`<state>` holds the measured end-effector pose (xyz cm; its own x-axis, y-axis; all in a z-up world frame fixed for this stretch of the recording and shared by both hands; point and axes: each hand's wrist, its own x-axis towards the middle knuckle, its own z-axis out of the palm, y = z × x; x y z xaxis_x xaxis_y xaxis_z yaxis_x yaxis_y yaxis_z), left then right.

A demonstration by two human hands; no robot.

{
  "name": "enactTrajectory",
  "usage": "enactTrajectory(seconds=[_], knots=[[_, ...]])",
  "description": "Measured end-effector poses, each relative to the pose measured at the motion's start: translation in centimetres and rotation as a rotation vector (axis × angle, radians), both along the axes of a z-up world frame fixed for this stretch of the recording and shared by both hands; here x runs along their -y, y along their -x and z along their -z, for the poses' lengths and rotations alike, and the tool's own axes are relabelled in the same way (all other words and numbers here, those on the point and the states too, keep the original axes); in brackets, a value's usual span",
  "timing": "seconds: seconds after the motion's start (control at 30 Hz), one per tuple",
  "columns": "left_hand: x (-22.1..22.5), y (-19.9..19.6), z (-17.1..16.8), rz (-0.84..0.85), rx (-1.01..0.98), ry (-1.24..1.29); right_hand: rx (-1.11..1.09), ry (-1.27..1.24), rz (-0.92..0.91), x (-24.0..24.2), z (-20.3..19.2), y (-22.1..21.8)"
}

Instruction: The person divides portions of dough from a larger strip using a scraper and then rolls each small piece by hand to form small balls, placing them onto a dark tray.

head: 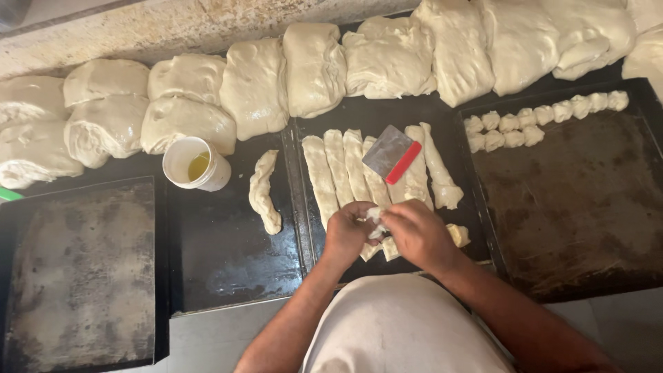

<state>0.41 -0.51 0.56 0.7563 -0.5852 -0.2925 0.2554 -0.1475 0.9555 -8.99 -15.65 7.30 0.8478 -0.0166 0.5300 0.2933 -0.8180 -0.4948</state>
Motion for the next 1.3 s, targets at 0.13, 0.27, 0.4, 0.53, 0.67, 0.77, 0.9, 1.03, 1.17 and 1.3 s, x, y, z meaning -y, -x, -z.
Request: enactTrajectory(seconds=[0.13, 0.27, 0.4, 0.53, 0.67, 0.77, 0.9, 1.03, 1.17, 1.3], knots=[[-0.1, -0.7, 0.1, -0.017, -0.551, 0.292, 0.121, 0.169, -0.073, 0.0, 1.2, 1.1], [1.3, 0.5, -1.6, -0.043, -0.487, 0.144, 0.164, 0.195, -0.038, 1.8, 2.9, 2.0], [3.5, 1.3, -1.9, 0.054, -0.123, 0.119, 0.097, -0.100, 0.117, 2.9, 4.4, 2.1], [4.7, 1.5, -1.1, -0.028, -0.333, 0.213, -0.049, -0.310, 0.108, 6.6, 4.1, 3.4], [4.2, 1.6, 0.1, -0.150, -0.207, 0.107, -0.028, -0.696, 0.279, 13.9, 2.4, 3.9], [2.6, 1.7, 1.3, -0.259, -0.265, 0.025, 0.139, -0.974, 0.385, 21.4, 0.2, 4.4], [0.4, 2.7, 3.2, -0.385, -0.315, -0.033, 0.358, -0.935, 0.634, 31.6, 0.2, 5.4], [-1.0, 3.1, 4.5, -0.445, -0.323, -0.105, 0.323, -1.099, 0.951, 38.2, 6.8, 4.1], [-3.3, 2.3, 6.2, -0.428, -0.263, -0.197, -0.194, -0.772, 1.190, 40.1, 14.3, 3.9], [-6.1, 1.3, 9.2, -0.309, 0.169, -0.564, 0.150, -0.807, 1.177, 38.8, 14.9, 7.2]])
